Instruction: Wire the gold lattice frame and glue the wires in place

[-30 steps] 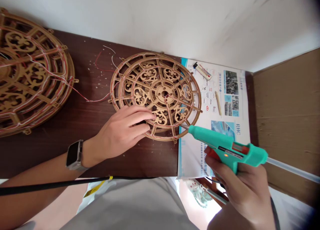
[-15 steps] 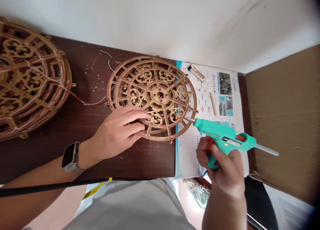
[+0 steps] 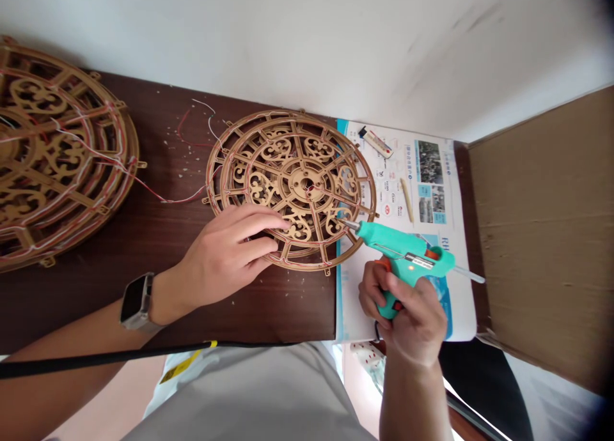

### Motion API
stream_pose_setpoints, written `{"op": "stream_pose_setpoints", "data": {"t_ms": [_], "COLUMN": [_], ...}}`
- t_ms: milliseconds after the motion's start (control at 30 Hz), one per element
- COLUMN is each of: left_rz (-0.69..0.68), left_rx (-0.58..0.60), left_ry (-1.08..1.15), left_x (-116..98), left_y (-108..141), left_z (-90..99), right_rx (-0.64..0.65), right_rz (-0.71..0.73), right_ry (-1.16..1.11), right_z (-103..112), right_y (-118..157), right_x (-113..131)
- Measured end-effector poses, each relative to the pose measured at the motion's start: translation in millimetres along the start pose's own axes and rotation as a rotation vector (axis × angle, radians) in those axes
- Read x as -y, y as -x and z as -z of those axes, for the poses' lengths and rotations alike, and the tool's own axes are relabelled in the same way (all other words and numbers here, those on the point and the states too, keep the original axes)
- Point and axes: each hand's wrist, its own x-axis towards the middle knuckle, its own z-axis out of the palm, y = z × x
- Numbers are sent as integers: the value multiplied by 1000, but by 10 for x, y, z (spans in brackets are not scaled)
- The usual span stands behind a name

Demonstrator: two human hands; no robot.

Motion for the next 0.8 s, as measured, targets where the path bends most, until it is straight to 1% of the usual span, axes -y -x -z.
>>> {"op": "stream_pose_setpoints", "data": {"t_ms": [200,333,467,567,667,800], "left_rz": [9,1,3,-6,-15,-12], "left_rx": [-1,3,6,0,-5,0], "left_ry": [4,6,10,12,14,11], "left_x": [4,-2,-1,2,5,4], "left_y": [0,-12,-27,-29,-26,-25], "left_z": [-15,-4,0,-3,-1,4], "right_rx": [3,-41,26,58,45,35], "right_rz": [9,53,92,88,46,3], "right_ry": [33,173,317,295,224,192], "right_z": [-18,-31,-44,-70,-82,-65], "right_y": [-26,-42,-47,-52,-51,-49], "right_x": [-14,-23,-9,9,11,-4]}}
